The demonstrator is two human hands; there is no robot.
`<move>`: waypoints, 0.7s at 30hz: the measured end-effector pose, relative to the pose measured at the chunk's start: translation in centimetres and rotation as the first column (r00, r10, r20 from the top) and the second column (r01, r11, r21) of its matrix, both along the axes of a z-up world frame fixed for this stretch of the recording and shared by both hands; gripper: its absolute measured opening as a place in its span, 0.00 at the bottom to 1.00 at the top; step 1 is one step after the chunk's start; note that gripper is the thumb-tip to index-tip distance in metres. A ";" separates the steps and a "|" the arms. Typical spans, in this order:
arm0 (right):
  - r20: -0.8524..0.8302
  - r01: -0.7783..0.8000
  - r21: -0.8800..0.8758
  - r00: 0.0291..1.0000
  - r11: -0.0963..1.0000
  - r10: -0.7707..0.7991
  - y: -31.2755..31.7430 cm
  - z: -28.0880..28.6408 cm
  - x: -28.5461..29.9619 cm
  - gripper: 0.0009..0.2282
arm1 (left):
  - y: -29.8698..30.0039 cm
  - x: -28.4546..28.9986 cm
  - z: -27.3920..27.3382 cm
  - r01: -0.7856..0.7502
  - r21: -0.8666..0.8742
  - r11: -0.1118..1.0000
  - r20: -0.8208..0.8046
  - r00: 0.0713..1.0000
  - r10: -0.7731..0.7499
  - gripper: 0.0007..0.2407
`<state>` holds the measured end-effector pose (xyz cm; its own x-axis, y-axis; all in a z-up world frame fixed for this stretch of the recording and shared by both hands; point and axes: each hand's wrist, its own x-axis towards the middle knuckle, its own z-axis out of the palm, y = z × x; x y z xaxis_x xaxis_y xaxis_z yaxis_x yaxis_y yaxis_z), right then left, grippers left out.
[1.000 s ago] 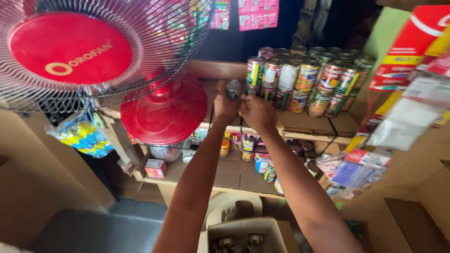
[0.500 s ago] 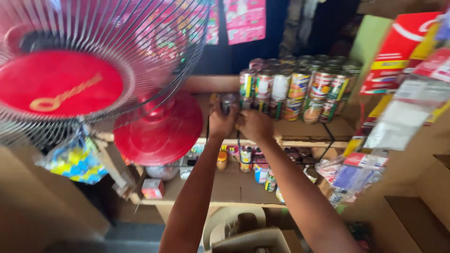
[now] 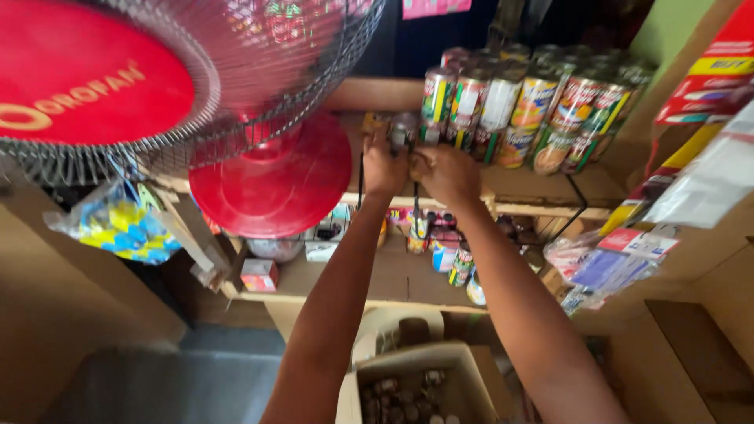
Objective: Wiping down canned goods with a yellow cloth and organizing them on a grocery shelf.
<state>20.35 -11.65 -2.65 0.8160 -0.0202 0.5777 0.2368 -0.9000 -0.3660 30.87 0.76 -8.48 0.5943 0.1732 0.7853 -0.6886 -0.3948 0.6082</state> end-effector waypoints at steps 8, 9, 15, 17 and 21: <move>0.158 -0.040 -0.082 0.986 0.996 0.052 0.2 0.5 -0.8 0.09 | -0.5 1.3 -1.2 -0.010 0.047 0.999 0.104 0.995 0.005 0.25; 0.151 -0.044 -0.082 0.987 0.996 0.056 0.1 0.4 -0.7 0.09 | -0.4 0.8 -0.8 -0.014 0.047 0.999 0.098 0.995 0.009 0.25; 0.237 -0.041 -0.034 0.970 0.999 0.048 -0.6 -0.6 0.2 0.07 | -0.1 -1.4 1.5 -0.042 -0.051 0.998 0.146 0.988 0.049 0.19; 0.360 -0.131 -0.052 0.922 0.990 0.141 -1.2 -1.6 0.9 0.06 | 0.2 -1.9 1.6 0.006 -0.106 0.994 0.141 0.990 0.009 0.14; 0.366 -0.389 0.203 0.881 0.899 0.299 -2.6 -1.8 -3.4 0.05 | 1.6 -11.0 3.1 0.098 -0.067 0.993 0.171 0.982 -0.085 0.10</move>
